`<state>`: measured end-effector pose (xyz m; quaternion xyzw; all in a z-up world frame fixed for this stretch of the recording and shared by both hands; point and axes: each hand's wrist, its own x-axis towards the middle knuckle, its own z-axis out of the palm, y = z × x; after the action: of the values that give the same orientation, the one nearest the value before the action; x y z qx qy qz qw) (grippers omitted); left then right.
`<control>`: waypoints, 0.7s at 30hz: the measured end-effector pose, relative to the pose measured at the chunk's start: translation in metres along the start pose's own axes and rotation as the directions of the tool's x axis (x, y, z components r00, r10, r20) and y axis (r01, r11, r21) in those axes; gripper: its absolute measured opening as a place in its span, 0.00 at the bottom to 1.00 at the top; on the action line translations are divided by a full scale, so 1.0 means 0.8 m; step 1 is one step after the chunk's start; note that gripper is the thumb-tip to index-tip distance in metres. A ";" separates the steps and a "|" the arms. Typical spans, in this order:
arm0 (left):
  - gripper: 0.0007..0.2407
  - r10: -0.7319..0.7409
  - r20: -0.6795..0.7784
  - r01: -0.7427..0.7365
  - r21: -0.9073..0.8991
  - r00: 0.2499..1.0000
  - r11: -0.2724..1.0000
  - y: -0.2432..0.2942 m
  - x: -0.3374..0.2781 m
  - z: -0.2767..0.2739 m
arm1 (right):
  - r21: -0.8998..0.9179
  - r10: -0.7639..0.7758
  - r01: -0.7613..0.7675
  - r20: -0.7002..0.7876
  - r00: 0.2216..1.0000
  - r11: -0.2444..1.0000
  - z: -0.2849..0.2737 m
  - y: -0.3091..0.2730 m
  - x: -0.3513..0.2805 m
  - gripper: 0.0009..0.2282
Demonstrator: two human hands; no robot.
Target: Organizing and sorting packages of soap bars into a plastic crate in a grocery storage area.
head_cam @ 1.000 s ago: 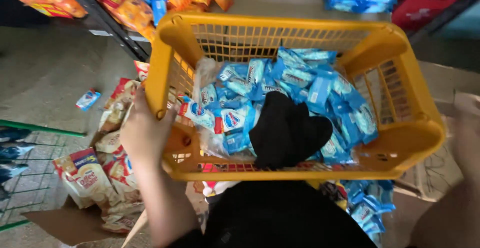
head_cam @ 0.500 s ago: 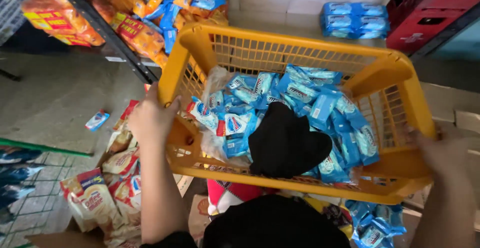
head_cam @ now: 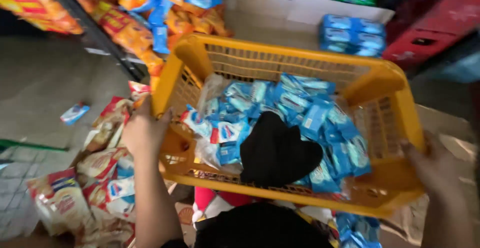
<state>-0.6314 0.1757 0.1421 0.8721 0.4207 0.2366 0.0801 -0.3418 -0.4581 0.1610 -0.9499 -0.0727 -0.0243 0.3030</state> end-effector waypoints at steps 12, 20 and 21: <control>0.28 0.058 -0.079 -0.050 0.094 0.995 0.994 0.043 0.000 -0.009 | -0.450 -0.162 0.081 -0.145 0.976 0.889 0.065 0.132 0.044 0.25; 0.26 0.110 -0.186 -0.086 0.133 0.976 0.987 0.051 -0.001 -0.005 | -0.475 -0.179 0.062 -0.205 0.962 0.878 0.102 0.124 0.064 0.22; 0.25 0.121 -0.238 -0.096 0.114 0.964 0.989 0.049 -0.002 0.000 | -0.491 -0.174 0.039 -0.232 0.957 0.870 0.100 0.121 0.063 0.21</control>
<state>-0.6047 0.1497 0.1552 0.8610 0.3902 0.3248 -0.0298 -0.2771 -0.4836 0.0451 -0.9775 -0.0751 -0.1871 0.0625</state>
